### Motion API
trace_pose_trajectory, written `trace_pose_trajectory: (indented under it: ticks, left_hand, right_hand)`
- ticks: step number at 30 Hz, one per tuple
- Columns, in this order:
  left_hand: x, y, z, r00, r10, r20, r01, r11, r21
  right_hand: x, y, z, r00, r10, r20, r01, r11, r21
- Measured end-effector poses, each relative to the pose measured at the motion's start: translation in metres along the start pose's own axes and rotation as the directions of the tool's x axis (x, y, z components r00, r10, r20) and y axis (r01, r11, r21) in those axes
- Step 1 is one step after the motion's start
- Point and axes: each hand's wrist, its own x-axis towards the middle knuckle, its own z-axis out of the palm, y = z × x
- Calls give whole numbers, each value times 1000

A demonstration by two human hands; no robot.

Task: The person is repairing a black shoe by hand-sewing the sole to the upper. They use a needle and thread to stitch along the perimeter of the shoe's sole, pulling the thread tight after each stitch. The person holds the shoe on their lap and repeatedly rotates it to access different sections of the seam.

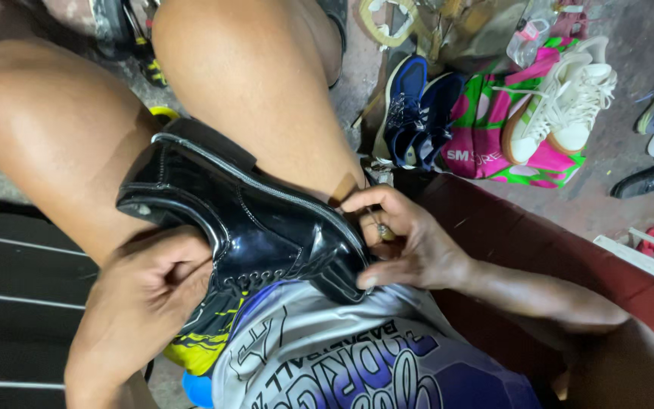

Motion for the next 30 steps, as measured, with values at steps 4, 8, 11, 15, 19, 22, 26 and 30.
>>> trace_pose_trajectory:
  ticks: [4,8,11,15,19,22,26,30]
  left_hand:
    - [-55,-41,-3,923,-46,-382,68,997,44]
    - [-74,-104,-4,656,-94,-749,189,981,43]
    - [-54,-146,-14,459,-79,-885,194,981,13]
    - [-54,-164,-27,325,-77,-943,124,992,-38]
    - [-34,-142,-27,365,57,-929,47,996,79]
    - [-26,-92,-24,496,193,-847,7,974,226]
    - [-23,1,-13,735,302,-606,-125,940,318]
    - [15,44,-9,938,283,-197,-247,950,189]
  right_hand:
    - [6,2,6,995,80,-51,-81,997,-2]
    - [13,10,6,993,113,-18,-111,989,97]
    - [15,13,5,995,94,-27,-91,992,92]
    - [12,21,3,1000,17,-17,-15,995,100]
    - [8,25,5,999,42,-8,-40,989,140]
    - [15,20,0,1000,-2,1,1,997,83]
    - [15,15,0,997,47,64,-59,977,203]
    - [19,7,1,993,111,31,-113,990,81]
